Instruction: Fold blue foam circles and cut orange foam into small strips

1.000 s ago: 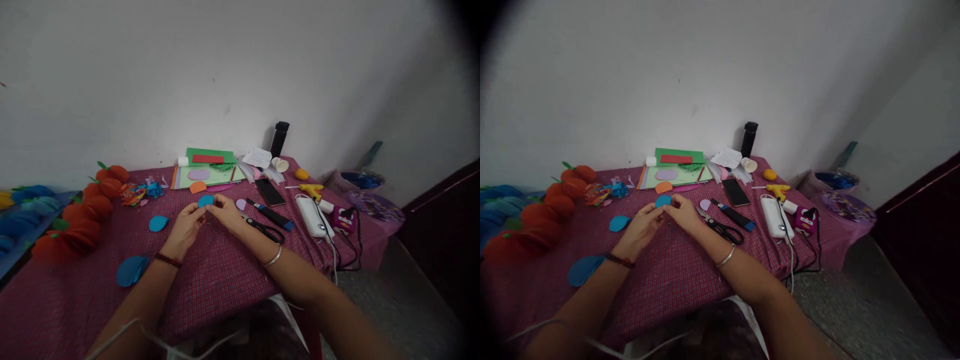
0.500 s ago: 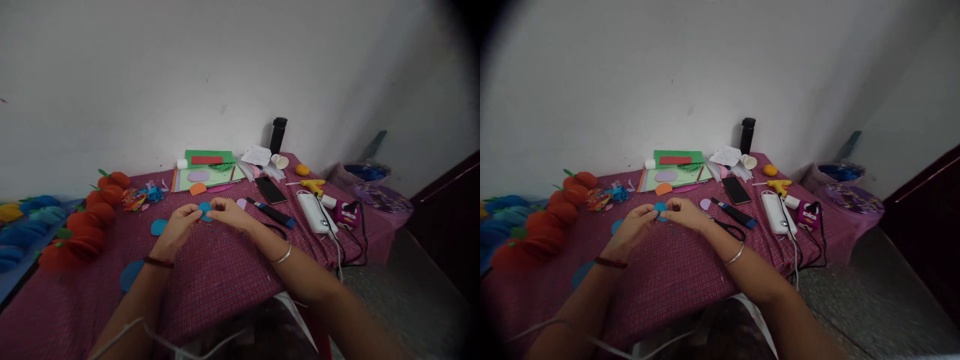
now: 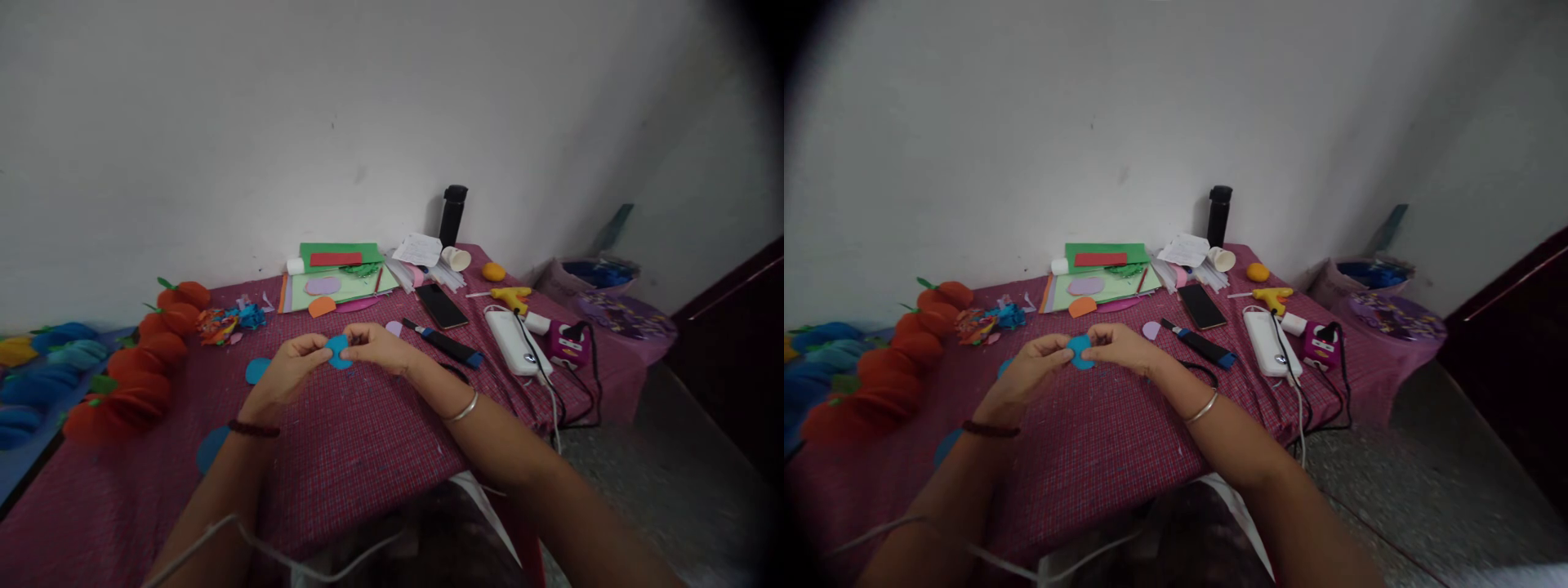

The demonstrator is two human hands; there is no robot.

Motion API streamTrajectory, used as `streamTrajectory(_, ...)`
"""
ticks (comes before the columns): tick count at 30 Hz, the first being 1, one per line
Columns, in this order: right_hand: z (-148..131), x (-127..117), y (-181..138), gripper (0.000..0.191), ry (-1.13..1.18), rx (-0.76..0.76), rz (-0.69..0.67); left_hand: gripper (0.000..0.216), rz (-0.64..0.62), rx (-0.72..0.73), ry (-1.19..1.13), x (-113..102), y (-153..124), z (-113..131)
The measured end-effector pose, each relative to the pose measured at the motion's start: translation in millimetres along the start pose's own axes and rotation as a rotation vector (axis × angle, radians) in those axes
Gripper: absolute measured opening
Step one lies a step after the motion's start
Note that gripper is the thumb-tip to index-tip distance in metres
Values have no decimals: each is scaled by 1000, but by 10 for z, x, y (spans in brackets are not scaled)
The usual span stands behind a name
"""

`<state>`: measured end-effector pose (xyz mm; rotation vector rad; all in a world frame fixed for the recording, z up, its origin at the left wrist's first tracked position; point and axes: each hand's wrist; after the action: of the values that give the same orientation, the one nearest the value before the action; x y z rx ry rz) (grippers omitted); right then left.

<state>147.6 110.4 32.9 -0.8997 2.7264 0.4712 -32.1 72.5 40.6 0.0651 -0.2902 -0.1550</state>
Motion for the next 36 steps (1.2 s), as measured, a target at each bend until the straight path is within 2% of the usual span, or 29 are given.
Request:
streamTrajectory(3, 68, 42, 60, 20, -138, 19, 241, 15, 125, 96, 33, 75, 51, -93)
streamTrajectory(5, 100, 67, 80, 18, -227, 28, 343, 17, 183, 130, 37, 138, 60, -175)
streamTrajectory(10, 63, 105, 42, 14, -379, 42, 450, 19, 280, 170, 85, 296, 8, -282)
streamTrajectory(15, 1, 154, 3, 19, -399, 59, 498, 10, 352, 260, 208, 406, -52, -263)
streamTrajectory(18, 19, 165, 18, 20, -331, 71, 471, 10, 352, 271, 225, 371, -43, -233)
streamTrajectory(20, 42, 143, 35, 21, -247, 76, 410, 14, 307, 240, 201, 306, -23, -190)
streamTrajectory(26, 31, 13, -4, 32, 70, 63, 36, 28, 19, 43, 19, 134, -26, -51)
streamTrajectory(29, -13, -2, -55, 42, 141, 46, -68, 30, -51, -10, -38, 110, -61, -59)
streamTrajectory(33, -32, 10, -57, 39, 139, 26, -77, 30, -70, -29, -36, 92, -73, -74)
streamTrajectory(36, -10, 17, -16, 25, -130, 24, 78, 27, -23, 17, 30, 113, -47, -65)
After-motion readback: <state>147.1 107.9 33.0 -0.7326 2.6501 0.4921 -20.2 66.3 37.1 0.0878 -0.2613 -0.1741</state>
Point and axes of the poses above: each hand's wrist, its own y-axis towards the middle knuckle, its own x-axis out of the palm, z = x × y, and after that the axes turned 14 degrees about -y, right-handed
